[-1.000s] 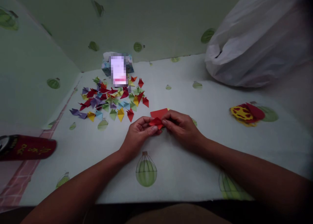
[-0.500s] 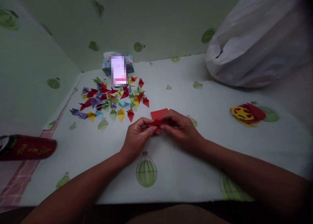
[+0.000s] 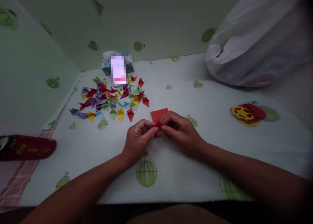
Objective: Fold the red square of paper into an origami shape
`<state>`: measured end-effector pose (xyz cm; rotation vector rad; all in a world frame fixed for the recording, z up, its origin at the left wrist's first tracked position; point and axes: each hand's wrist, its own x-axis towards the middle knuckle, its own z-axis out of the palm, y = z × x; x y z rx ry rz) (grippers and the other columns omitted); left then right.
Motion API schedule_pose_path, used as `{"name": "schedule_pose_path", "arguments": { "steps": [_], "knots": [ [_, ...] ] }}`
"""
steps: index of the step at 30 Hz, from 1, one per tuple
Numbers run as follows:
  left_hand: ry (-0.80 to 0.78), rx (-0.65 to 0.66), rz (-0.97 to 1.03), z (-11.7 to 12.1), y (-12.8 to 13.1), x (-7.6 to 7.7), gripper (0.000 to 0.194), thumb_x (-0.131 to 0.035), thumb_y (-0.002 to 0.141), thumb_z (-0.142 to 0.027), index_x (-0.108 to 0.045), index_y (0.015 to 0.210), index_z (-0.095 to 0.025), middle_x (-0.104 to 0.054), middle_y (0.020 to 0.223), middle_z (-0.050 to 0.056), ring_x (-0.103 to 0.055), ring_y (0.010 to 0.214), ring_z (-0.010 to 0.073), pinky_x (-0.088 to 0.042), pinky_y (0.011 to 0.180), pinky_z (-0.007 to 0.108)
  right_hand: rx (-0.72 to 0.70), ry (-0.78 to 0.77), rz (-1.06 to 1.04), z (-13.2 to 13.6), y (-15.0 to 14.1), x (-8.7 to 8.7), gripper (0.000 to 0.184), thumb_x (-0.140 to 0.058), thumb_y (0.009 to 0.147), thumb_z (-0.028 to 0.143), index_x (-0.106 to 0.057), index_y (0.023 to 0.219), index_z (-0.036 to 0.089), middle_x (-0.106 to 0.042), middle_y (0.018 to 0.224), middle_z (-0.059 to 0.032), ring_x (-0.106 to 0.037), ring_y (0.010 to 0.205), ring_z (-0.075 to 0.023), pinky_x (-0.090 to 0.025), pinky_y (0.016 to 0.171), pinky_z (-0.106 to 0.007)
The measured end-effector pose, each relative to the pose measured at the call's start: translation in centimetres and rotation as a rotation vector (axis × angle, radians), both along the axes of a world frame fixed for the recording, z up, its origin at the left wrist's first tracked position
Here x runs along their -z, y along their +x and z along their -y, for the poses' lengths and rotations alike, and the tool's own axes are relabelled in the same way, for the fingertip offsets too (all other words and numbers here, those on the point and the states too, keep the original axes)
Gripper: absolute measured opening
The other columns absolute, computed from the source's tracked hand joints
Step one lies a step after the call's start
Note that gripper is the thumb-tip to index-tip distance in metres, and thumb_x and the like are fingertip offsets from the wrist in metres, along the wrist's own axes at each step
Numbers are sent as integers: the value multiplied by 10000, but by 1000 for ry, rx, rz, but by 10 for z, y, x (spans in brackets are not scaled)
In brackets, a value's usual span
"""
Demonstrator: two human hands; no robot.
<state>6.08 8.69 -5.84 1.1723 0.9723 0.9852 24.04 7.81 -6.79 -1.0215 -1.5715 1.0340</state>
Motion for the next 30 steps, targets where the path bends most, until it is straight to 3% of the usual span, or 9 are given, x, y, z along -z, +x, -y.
{"name": "schedule_pose_path", "arguments": {
  "steps": [7, 19, 25, 30],
  "knots": [
    [55, -31, -75, 3, -1, -1, 62, -730, 812, -203, -703, 812, -147, -732, 694, -8, -690, 652, 86, -566, 651, 176, 1, -90, -96, 1, -2, 1, 92, -633, 869, 173, -596, 786, 186, -605, 813, -15, -550, 629, -126, -448, 586, -294],
    [81, -36, -130, 1, -2, -3, 63, -712, 819, -212, -702, 802, -152, -727, 685, -9, -677, 629, 88, -551, 628, 181, -23, -216, -202, -2, -3, -2, 117, -675, 846, 217, -567, 891, 207, -575, 792, 18, -558, 655, -122, -445, 592, -275],
    [68, 28, -137, 0, -2, -1, 82, -714, 825, -229, -701, 803, -151, -746, 724, 15, -687, 652, 108, -553, 633, 205, -18, -138, 8, -3, 1, -8, 152, -676, 869, 273, -631, 758, 181, -638, 759, -17, -562, 705, -148, -424, 652, -296],
    [43, 37, -123, 1, -2, -3, 101, -719, 824, -247, -688, 790, -158, -738, 717, 10, -682, 648, 112, -549, 626, 212, 18, -64, 105, -1, 3, -10, 239, -606, 923, 280, -583, 705, 185, -577, 680, 8, -503, 633, -130, -386, 614, -282]
  ]
}}
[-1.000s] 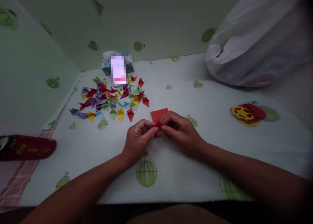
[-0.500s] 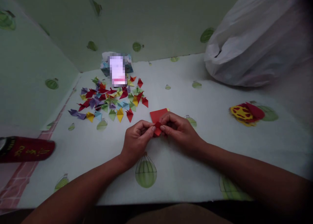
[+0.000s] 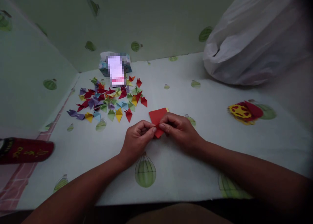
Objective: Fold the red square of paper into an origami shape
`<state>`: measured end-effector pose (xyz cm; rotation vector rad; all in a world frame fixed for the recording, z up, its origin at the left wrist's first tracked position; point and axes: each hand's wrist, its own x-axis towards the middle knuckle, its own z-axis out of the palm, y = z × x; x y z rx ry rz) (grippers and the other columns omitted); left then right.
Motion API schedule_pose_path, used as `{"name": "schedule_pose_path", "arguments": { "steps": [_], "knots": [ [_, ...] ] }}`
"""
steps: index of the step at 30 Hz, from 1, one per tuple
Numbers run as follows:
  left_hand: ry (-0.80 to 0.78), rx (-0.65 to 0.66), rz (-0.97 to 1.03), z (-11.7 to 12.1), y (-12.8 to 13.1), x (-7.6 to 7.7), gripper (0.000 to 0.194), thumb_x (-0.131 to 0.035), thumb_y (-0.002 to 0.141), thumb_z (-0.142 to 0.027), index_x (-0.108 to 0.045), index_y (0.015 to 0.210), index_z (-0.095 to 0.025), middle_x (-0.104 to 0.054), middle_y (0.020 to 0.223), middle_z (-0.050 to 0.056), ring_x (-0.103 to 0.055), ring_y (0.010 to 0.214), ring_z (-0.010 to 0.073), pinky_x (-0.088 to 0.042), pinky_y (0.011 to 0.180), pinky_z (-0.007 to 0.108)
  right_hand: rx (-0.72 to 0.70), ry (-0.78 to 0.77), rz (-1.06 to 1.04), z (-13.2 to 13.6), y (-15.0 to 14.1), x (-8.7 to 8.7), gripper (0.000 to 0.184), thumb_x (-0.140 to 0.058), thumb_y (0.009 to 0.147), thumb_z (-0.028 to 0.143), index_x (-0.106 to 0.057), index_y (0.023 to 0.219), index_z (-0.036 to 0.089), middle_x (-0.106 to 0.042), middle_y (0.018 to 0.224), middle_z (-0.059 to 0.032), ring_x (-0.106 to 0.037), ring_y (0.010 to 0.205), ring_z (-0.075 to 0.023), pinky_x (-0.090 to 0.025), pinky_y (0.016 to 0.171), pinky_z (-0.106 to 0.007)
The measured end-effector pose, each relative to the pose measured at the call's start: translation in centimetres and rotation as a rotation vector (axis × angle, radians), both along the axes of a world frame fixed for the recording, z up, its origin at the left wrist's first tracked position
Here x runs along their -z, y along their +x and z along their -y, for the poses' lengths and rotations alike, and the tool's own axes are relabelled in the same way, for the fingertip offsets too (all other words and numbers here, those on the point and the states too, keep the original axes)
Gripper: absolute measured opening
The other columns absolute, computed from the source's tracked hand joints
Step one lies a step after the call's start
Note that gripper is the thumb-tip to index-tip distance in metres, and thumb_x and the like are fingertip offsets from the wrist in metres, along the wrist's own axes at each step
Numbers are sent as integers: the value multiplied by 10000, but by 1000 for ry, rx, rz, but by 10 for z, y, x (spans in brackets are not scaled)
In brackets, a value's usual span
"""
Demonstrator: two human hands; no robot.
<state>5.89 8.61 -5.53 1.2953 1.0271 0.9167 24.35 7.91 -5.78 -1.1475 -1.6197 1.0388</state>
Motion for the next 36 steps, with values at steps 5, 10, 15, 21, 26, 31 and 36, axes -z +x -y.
{"name": "schedule_pose_path", "arguments": {
  "steps": [5, 10, 15, 21, 26, 31, 36],
  "knots": [
    [-5, -39, 5, 0, 0, -2, 111, -711, 824, -259, -678, 795, -157, -729, 694, 10, -683, 644, 122, -555, 639, 230, -26, -35, -39, -5, 0, 2, 206, -597, 930, 307, -607, 761, 190, -592, 728, 1, -528, 668, -136, -406, 624, -276],
    [26, -55, -26, -1, -1, -1, 121, -713, 828, -261, -681, 787, -152, -719, 697, 12, -669, 646, 115, -544, 641, 221, -30, 31, -7, -6, 0, 4, 150, -677, 864, 237, -614, 739, 185, -593, 743, 0, -529, 690, -140, -401, 643, -282],
    [26, -33, 10, -1, 0, 0, 117, -718, 834, -257, -679, 800, -153, -720, 694, 6, -683, 649, 119, -565, 651, 227, 12, 169, 90, -1, 0, 2, 200, -645, 882, 175, -558, 702, 188, -574, 713, 2, -513, 660, -136, -378, 619, -278],
    [-18, -36, 22, -2, -1, 0, 98, -727, 828, -241, -689, 805, -153, -730, 695, 8, -694, 654, 120, -580, 664, 229, 20, 225, 141, -2, 0, 5, 216, -638, 893, 179, -539, 702, 195, -581, 718, -7, -525, 664, -145, -392, 624, -285],
    [-66, -52, 26, -5, -2, 0, 127, -748, 805, -259, -683, 768, -156, -733, 689, 14, -696, 645, 129, -585, 663, 243, 34, 173, 126, -3, 1, 4, 217, -653, 865, 173, -537, 683, 193, -574, 707, -2, -509, 649, -136, -371, 610, -282],
    [9, -29, -3, -9, -5, 2, 171, -658, 896, -326, -690, 891, -158, -714, 714, 17, -693, 663, 141, -581, 690, 265, 43, -99, -15, -6, 5, 1, 227, -652, 868, 290, -550, 690, 191, -543, 653, 15, -461, 607, -129, -344, 575, -276],
    [256, -9, -58, -14, -10, 5, 264, -650, 906, -248, -664, 1169, -226, -690, 982, 36, -674, 851, 136, -554, 803, 251, -43, -431, -402, -7, 4, 5, 306, -685, 867, 406, -550, 705, 184, -546, 573, 34, -462, 537, -108, -348, 546, -259]
  ]
}}
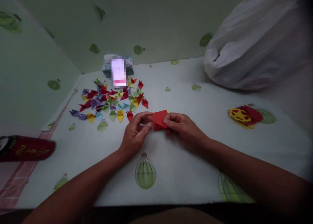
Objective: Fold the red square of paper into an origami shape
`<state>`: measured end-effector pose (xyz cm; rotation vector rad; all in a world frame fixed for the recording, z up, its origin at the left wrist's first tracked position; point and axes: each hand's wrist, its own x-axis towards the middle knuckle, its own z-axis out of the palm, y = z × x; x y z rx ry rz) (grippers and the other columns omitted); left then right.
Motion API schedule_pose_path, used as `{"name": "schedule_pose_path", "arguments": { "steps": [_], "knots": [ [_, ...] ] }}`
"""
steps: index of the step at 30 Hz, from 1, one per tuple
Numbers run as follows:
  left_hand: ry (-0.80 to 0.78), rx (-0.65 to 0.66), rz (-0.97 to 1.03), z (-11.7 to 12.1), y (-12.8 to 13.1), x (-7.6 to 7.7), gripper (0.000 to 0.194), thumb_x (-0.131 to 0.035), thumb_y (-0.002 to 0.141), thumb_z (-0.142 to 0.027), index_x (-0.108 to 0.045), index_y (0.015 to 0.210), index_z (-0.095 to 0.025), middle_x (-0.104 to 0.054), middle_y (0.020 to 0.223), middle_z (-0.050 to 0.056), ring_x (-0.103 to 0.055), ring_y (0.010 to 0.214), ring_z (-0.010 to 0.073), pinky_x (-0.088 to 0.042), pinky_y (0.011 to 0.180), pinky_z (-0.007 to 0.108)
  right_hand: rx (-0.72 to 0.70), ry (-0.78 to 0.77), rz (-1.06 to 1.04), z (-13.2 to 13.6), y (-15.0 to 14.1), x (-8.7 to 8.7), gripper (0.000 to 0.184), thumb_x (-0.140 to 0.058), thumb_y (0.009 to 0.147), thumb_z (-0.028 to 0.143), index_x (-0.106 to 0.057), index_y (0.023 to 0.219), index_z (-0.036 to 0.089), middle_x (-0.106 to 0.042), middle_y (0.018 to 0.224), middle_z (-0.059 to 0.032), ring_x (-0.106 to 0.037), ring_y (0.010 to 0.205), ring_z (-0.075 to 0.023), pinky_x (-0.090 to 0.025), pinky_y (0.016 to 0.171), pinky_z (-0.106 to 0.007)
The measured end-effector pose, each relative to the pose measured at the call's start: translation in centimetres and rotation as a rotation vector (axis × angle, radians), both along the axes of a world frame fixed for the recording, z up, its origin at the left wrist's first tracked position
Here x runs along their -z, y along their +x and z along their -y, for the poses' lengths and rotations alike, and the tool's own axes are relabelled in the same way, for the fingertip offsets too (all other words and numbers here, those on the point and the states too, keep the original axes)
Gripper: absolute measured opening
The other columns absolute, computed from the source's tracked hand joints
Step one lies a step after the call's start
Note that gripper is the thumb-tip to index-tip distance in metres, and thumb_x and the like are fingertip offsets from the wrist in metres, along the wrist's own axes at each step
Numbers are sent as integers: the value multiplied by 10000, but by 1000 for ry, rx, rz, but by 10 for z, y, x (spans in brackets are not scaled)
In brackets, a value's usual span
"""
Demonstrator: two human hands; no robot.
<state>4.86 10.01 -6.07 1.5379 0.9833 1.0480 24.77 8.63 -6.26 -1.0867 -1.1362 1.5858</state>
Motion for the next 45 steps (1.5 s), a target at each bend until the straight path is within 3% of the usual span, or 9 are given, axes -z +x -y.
{"name": "schedule_pose_path", "arguments": {
  "steps": [3, 7, 12, 18, 23, 30, 35, 39, 45],
  "knots": [
    [36, 115, 6, 0, 0, -1, 305, -709, 852, -212, -687, 1155, -231, -703, 1065, 53, -677, 968, 162, -556, 855, 263, -41, -138, -141, 2, -5, 1, 320, -751, 804, 401, -546, 693, 182, -529, 543, 43, -447, 486, -95, -331, 488, -242],
    [-30, 98, -33, 4, 4, -4, 87, -700, 836, -209, -739, 908, -177, -749, 886, 48, -695, 798, 151, -558, 764, 259, -58, -171, -163, 4, -9, 1, 329, -774, 785, 411, -545, 721, 183, -540, 568, 45, -467, 481, -89, -350, 452, -225],
    [-252, -46, 69, 6, 7, -5, 103, -744, 780, -245, -717, 841, -167, -720, 704, 7, -673, 660, 136, -549, 655, 248, -33, 20, -69, 4, -9, 3, 234, -714, 854, 361, -547, 930, 215, -614, 684, 40, -538, 531, -106, -446, 511, -247],
    [-364, -24, 143, 7, 7, -4, 97, -747, 775, -216, -728, 858, -169, -734, 697, 3, -688, 653, 114, -564, 664, 223, 15, 73, -23, 5, -10, 0, 134, -703, 806, 238, -573, 813, 205, -557, 686, 47, -520, 541, -96, -435, 503, -242],
    [-408, -47, 201, 5, 6, 0, 106, -757, 775, -221, -754, 867, -168, -739, 722, 8, -699, 679, 117, -597, 703, 238, -27, 166, 34, 2, -6, 0, 46, -661, 820, 201, -624, 847, 206, -596, 727, 35, -545, 585, -104, -457, 565, -263],
    [-496, -63, 287, 5, 7, 1, 157, -757, 766, -245, -753, 894, -154, -756, 782, 30, -708, 699, 135, -621, 713, 269, 7, 372, 210, 1, -3, 3, 136, -648, 802, 124, -670, 909, 204, -676, 836, -7, -611, 755, -144, -469, 686, -293],
    [-455, 12, 332, 6, 8, 3, 233, -787, 739, -224, -732, 957, -164, -771, 826, 24, -722, 753, 136, -610, 768, 270, 78, 277, 132, 2, -6, 3, 35, -682, 814, 179, -654, 818, 200, -612, 704, 32, -540, 588, -107, -431, 572, -258],
    [-383, 12, 291, 6, 10, 1, 260, -818, 712, -205, -717, 950, -173, -752, 775, -4, -706, 719, 116, -588, 733, 233, 74, 184, 29, 1, -8, 6, 72, -715, 803, 203, -647, 782, 201, -638, 719, 28, -555, 570, -102, -454, 569, -258],
    [-353, -12, 239, 7, 10, -2, 180, -781, 745, -218, -694, 890, -156, -747, 743, -2, -702, 679, 114, -585, 690, 231, 44, 164, 60, 3, -9, 8, 87, -715, 811, 236, -643, 780, 198, -617, 660, 35, -541, 554, -103, -424, 548, -252]
  ]
}}
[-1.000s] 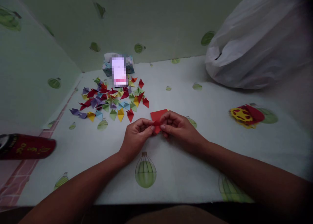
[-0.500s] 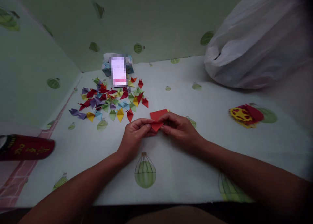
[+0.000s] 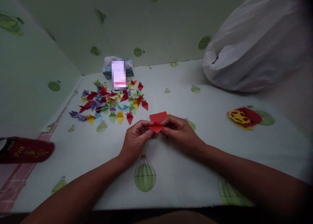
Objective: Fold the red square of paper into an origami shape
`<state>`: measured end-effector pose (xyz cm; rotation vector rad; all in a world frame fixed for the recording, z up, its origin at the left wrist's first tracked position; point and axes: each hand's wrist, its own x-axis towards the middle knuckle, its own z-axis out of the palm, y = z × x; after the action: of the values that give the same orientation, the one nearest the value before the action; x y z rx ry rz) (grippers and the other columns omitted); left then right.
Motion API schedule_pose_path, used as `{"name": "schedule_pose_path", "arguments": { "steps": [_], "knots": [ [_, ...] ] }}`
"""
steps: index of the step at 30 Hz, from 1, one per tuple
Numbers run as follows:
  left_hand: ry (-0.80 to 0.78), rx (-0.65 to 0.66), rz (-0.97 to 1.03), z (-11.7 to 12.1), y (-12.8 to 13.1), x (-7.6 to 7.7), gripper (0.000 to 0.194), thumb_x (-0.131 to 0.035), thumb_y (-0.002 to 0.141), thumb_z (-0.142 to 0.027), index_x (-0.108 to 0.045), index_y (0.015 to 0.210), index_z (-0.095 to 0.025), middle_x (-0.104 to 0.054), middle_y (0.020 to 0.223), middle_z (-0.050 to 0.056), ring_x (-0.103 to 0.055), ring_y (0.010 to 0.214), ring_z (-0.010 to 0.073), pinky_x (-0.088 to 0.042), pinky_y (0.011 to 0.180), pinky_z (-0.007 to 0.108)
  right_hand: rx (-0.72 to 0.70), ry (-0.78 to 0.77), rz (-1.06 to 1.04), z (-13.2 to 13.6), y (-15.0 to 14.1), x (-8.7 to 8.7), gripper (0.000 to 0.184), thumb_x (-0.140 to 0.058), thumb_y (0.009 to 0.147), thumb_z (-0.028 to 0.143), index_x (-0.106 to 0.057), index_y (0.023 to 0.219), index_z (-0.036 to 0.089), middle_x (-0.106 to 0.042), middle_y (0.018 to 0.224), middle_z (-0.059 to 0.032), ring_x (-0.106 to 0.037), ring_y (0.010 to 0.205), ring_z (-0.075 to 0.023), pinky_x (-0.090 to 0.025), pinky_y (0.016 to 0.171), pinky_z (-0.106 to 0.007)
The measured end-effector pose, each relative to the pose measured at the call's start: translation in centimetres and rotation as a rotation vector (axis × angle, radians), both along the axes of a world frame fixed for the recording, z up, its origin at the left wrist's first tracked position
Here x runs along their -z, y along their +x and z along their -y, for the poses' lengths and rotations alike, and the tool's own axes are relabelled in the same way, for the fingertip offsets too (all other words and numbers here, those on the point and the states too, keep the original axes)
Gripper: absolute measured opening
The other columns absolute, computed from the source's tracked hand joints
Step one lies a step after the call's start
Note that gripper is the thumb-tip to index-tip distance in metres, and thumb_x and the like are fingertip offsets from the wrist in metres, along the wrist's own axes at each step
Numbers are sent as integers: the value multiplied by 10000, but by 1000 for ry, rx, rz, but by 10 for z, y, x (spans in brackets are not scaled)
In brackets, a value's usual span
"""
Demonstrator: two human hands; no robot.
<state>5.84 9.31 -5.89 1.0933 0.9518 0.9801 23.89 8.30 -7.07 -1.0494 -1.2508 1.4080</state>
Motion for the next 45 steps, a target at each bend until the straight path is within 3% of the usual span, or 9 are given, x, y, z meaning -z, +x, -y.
{"name": "schedule_pose_path", "arguments": {
  "steps": [8, 17, 28, 32, 36, 40, 45],
  "knots": [
    [19, -41, -67, 0, 0, -1, 130, -774, 734, -189, -706, 834, -143, -743, 739, 1, -693, 659, 105, -578, 680, 221, -2, 186, 165, 1, 1, -1, 75, -694, 823, 243, -661, 858, 186, -673, 839, -31, -618, 772, -169, -468, 706, -321],
    [144, -59, 5, 3, 3, -1, 226, -763, 758, -146, -656, 952, -190, -713, 827, -22, -690, 755, 95, -576, 738, 210, 100, 268, 237, 2, 2, -2, 64, -678, 855, 202, -641, 804, 190, -611, 741, 9, -554, 709, -141, -424, 659, -285],
    [43, -12, -55, 3, 0, -2, 148, -736, 812, -222, -699, 936, -148, -740, 761, 5, -700, 618, 101, -589, 636, 211, 131, 524, 430, 4, 4, -3, 128, -613, 870, 68, -638, 833, 188, -610, 792, -4, -553, 710, -131, -408, 630, -263],
    [87, -46, -58, 1, -1, 0, 108, -726, 802, -196, -707, 901, -156, -717, 760, -3, -694, 629, 98, -594, 645, 211, 65, 551, 465, 2, 5, -3, 80, -617, 887, 107, -647, 864, 177, -627, 824, -26, -561, 732, -147, -421, 642, -278],
    [173, -80, -70, 2, 0, -1, 101, -739, 793, -195, -707, 878, -152, -693, 974, 26, -684, 674, 86, -601, 654, 213, 60, 530, 469, 2, 5, -5, 97, -598, 895, 111, -655, 853, 177, -642, 821, -35, -571, 743, -156, -432, 666, -291],
    [185, -81, -59, 6, 1, -2, 204, -749, 804, -200, -661, 989, -191, -709, 902, -4, -706, 689, 105, -611, 692, 234, 90, 511, 517, 4, 5, -5, 122, -591, 884, 100, -650, 831, 193, -632, 792, -25, -558, 709, -151, -412, 634, -284],
    [261, -60, -123, 5, -1, -2, 66, -750, 818, -210, -711, 858, -174, -741, 906, 25, -706, 809, 131, -599, 774, 239, 81, 518, 498, 4, 5, -5, 113, -596, 895, 125, -639, 818, 196, -632, 792, -23, -567, 715, -153, -424, 645, -289]
  ]
}}
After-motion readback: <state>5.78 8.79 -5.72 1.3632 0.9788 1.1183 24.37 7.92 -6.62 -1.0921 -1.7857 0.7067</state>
